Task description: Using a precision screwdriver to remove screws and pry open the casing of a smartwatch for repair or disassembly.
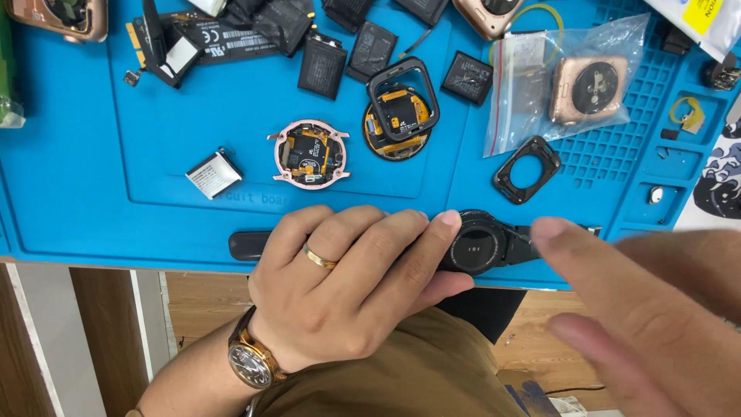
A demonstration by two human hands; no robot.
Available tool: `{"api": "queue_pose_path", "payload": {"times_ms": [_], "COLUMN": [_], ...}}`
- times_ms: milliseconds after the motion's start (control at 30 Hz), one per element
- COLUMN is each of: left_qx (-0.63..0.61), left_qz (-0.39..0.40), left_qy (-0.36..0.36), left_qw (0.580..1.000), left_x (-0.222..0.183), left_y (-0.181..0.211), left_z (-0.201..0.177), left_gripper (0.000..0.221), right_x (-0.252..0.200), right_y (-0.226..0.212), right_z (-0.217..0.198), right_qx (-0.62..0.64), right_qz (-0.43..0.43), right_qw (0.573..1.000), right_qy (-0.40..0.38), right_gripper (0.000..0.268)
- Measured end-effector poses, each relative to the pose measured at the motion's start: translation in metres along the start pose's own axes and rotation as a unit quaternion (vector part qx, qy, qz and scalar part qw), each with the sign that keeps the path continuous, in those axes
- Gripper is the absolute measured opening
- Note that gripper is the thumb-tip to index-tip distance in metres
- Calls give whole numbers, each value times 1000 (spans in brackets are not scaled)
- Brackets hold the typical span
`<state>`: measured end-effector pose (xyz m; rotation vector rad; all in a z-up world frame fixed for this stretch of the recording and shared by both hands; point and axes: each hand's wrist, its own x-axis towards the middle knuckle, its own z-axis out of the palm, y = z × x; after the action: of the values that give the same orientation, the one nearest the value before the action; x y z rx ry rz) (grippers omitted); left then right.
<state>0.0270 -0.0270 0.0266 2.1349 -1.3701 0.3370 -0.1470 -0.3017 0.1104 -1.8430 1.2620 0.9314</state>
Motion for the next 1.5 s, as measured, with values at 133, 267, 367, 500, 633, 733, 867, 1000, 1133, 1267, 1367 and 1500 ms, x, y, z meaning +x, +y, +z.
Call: {"api": "queue_pose_path", "payload": {"times_ms": [133,267,367,500,633,733,867,1000,1133,1267,1367,1500], "left_qx": [-1,5,7,16,23,20,32,31,34,43,39,38], "left_qz": [4,6,6,13,15,20,24,23,26,28,28,28], "left_qy": [11,22,18,25,27,28,22,27,30,26,30,24], "left_qw": [1000,1000,1000,999,999,999,999,999,999,998,998,999], "left_x": [1,0,-1,-1,-2,-2,-4,-5,-5,-6,-6,-6], "left_y": [-1,0,0,1,1,1,1,2,1,2,2,2], "left_z": [-1,-1,-1,1,2,2,4,4,4,4,4,4], "left_gripper": [37,36,36,37,37,37,39,38,38,40,39,39], "right_x": [-23,-31,-31,-21,-34,-34,-30,-37,-39,-38,-35,-30], "right_y": [-38,-63,-92,-64,-83,-80,-74,-87,-92,-91,-85,-74], "right_z": [39,40,44,32,48,48,52,55,53,52,53,54], "right_qx": [-42,-101,-58,-154,-173,-167,-159,-155,-149,-142,-136,-130], "right_qz": [-38,-105,-22,-159,-186,-177,-164,-156,-147,-136,-129,-120], "right_qw": [998,984,990,965,956,958,961,963,965,968,969,971], "right_qy": [41,103,125,144,148,151,154,154,155,157,159,159], "right_gripper": [76,69,53,49,49,50,51,52,53,54,55,56]}}
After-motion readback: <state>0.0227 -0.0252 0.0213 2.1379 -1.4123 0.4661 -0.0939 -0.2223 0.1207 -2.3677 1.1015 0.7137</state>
